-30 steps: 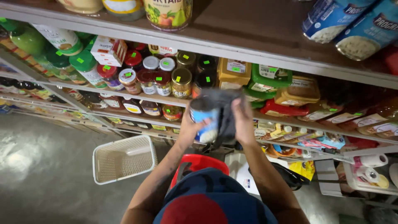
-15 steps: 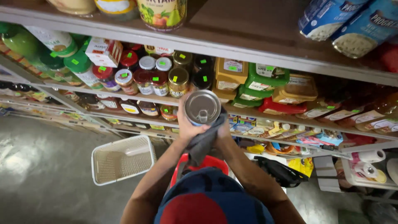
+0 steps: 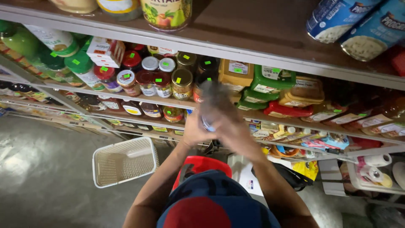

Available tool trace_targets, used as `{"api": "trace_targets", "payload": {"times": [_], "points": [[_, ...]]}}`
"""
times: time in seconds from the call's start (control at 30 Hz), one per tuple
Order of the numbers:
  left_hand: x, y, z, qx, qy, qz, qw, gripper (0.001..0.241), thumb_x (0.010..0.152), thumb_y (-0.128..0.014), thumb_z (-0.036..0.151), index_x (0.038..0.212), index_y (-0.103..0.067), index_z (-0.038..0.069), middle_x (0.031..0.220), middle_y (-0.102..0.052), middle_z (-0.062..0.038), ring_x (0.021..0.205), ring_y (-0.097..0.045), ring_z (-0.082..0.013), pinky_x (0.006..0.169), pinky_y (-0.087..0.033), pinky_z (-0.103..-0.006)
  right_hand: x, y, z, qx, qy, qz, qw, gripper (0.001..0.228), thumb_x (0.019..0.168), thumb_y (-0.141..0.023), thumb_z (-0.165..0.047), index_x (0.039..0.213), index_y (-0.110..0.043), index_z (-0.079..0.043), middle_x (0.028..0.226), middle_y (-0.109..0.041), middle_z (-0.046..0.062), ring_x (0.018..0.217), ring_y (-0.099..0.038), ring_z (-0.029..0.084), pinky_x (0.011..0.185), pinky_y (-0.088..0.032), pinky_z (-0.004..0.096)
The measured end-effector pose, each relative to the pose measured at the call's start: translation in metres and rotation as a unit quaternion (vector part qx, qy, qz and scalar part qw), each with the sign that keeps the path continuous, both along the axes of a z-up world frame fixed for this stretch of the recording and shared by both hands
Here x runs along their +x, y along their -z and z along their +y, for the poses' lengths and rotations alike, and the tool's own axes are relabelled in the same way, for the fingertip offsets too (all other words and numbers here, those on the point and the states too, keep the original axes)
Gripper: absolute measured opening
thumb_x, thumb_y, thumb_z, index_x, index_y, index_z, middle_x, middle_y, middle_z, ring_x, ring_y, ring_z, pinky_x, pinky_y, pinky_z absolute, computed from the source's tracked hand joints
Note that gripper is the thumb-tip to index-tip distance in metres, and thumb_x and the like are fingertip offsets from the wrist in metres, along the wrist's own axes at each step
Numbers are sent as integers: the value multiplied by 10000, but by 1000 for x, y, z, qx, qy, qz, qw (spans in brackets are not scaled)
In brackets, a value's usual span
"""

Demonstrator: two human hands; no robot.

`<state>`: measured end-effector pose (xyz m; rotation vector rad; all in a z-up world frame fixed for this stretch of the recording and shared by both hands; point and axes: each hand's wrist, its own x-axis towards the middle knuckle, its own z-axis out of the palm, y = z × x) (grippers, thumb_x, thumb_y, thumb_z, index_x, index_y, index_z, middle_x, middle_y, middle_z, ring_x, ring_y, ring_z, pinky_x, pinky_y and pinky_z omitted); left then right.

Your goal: Wiping down canned food items with a cloth and organizing them on storage shelves.

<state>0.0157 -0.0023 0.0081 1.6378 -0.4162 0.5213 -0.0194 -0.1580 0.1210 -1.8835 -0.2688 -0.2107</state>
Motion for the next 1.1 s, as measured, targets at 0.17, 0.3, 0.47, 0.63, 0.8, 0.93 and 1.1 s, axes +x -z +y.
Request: {"api": "trace_targets", "payload": {"times": [0.17, 0.3, 0.47, 0.63, 0.8, 0.93, 1.1], "points": [[-6, 1, -14, 133, 2, -22, 991, 978, 405, -944, 658, 1142, -608, 110, 960, -703, -141, 886, -737, -363, 817, -601, -448, 85, 64, -16, -396, -34, -378, 836, 298, 1107, -470, -232, 1348, -624, -149, 1508, -563, 139, 1379, -513, 399, 1031, -483, 537], [1, -6, -11, 183, -24, -47, 982, 965, 431, -905, 712, 1102, -605, 85, 912, -699, -164, 844, -742, -369, 777, -610, -446, 15, -4, -1, -280, -26, 5, 960, 543, 1076, -245, -542, 1599, -314, -414, 1447, -581, 208, 1145, -622, 511, 943, -519, 601], [-5, -15, -2, 118, -34, 19, 992, 722, 493, -942, 637, 869, -637, 101, 749, -662, -167, 786, -715, -408, 692, -571, -484, 9, 35, 0, -191, -75, -209, 956, 471, 1047, -498, -404, 1478, -592, -242, 1550, -534, 74, 1475, -395, 408, 1109, -282, 735], [-8, -6, -26, -167, 46, 144, 974, 946, 604, -968, 327, 1393, -525, 51, 1246, -658, -197, 1193, -600, -262, 1061, -459, -453, 44, 102, -16, 10, 151, -137, 979, 224, 1090, -502, -290, 980, -646, -160, 672, -660, 83, 566, -672, 238, 467, -545, 329], [-15, -5, -26, -232, 66, 218, 946, 909, 759, -888, 312, 1504, -438, 52, 1385, -564, -195, 1312, -513, -277, 1148, -397, -469, 52, 51, -36, -394, 227, -158, 877, 291, 1076, -522, -530, 1107, -629, -261, 531, -640, 126, 566, -724, 343, 469, -520, 446], [-19, 20, -27, -296, 41, 288, 910, 770, 830, -829, 347, 1462, -467, 96, 1250, -588, -155, 1129, -568, -240, 1008, -487, -425, 26, -39, -24, -7, 168, -205, 964, 302, 1110, -436, -261, 1338, -512, -77, 1092, -581, 97, 868, -508, 196, 731, -399, 317], [-10, 63, -26, -344, 2, 389, 854, 890, 1011, -621, 440, 1614, -150, -13, 1363, -480, -396, 1148, -587, -370, 969, -511, -557, 15, 60, -24, 312, 112, -273, 903, 289, 1064, -539, -134, 1344, -470, -117, 1111, -524, 53, 1043, -550, 175, 980, -439, 304]]}}
